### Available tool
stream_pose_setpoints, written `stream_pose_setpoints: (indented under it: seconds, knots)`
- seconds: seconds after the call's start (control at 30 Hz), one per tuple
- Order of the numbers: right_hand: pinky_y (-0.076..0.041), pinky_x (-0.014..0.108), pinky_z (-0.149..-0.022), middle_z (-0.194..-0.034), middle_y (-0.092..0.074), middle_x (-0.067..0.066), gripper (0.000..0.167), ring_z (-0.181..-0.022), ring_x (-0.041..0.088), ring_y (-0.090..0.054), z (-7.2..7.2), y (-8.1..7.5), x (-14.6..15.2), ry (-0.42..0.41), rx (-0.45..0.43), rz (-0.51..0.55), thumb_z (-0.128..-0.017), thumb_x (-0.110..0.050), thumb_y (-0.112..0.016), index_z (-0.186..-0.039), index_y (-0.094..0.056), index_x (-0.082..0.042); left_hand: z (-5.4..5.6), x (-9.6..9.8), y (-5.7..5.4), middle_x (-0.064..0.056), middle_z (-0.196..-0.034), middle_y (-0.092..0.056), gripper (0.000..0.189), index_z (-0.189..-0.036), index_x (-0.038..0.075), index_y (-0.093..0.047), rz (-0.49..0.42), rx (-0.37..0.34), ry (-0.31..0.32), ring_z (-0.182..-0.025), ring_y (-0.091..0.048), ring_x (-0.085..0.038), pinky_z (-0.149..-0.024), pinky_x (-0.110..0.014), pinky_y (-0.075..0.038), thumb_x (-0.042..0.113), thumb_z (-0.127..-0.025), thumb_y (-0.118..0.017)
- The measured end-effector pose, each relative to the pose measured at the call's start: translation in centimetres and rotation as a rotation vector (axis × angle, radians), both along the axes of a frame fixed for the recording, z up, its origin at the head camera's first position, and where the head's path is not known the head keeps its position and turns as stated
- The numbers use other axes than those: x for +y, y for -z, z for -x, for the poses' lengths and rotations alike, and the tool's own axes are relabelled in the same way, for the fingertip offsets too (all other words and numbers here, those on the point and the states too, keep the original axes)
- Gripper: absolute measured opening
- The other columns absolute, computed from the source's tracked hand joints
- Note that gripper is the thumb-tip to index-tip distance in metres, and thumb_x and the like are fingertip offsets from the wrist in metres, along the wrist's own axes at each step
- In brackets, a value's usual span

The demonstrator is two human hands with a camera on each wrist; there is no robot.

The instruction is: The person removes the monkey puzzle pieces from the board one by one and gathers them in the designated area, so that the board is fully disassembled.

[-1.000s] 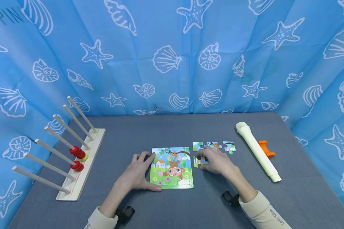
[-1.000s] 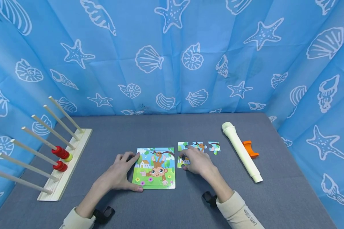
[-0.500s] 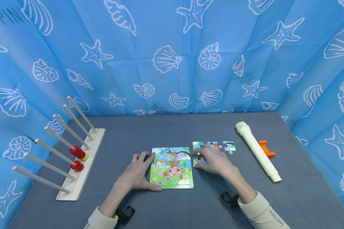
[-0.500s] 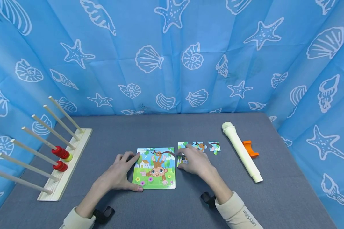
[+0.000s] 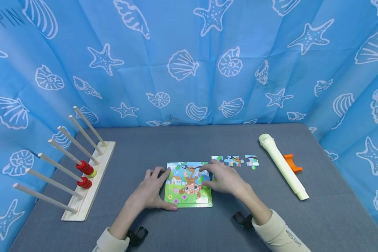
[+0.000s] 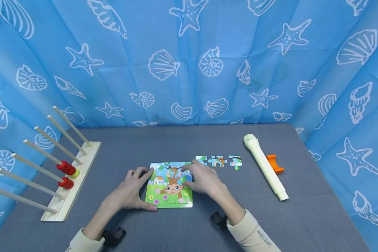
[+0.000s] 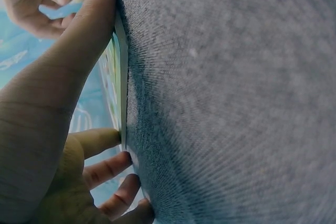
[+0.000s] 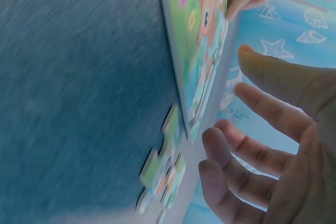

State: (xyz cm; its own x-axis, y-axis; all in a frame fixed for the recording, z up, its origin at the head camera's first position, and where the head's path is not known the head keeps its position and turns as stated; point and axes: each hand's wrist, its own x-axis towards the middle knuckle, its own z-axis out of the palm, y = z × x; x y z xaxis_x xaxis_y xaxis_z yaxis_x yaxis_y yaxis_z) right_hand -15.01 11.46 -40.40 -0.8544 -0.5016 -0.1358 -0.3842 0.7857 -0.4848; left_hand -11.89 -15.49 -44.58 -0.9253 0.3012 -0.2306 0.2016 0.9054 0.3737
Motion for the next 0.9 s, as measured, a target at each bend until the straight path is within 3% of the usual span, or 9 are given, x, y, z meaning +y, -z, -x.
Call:
stream_pose_setpoints:
  seconds: [0.2,0.43,0.9]
  knots:
    - [-0.039,0.028,-0.061,-0.110,-0.064,0.009,0.040,-0.080,0.014,-0.051,0.0,-0.1,-1.7,-0.011,-0.031,0.028,-0.088,-0.021,-0.081,-0.126,-0.072,-0.013,0.0,-0.1,-0.1,-0.013,-0.154,-0.039,0.128,-0.160,0.014,-0.037,-0.005,-0.006,0.004,-0.135,-0.038,-0.040,-0.096,-0.058,-0.052,0.072,-0.058,-0.089]
    - [-0.045,0.030,-0.064,-0.109,-0.063,0.011,0.039,-0.081,0.015,-0.053,0.0,0.2,-3.6,-0.057,-0.045,0.049,-0.090,-0.022,-0.080,-0.126,-0.072,-0.013,0.0,-0.3,0.0,-0.014,-0.154,-0.039,0.127,-0.160,0.012,-0.037,-0.029,-0.004,0.019,-0.134,-0.038,-0.041,-0.096,-0.058,-0.052,0.070,-0.059,-0.089]
    - [-0.038,0.031,-0.060,-0.106,-0.058,0.009,0.044,-0.075,0.018,-0.048,0.3,1.4,-5.4,-0.065,-0.110,0.060,-0.088,-0.021,-0.082,-0.130,-0.070,-0.014,-0.1,-0.4,-0.1,-0.014,-0.155,-0.038,0.125,-0.160,0.012,-0.037,-0.043,-0.003,0.027,-0.133,-0.038,-0.040,-0.095,-0.057,-0.053,0.069,-0.061,-0.089]
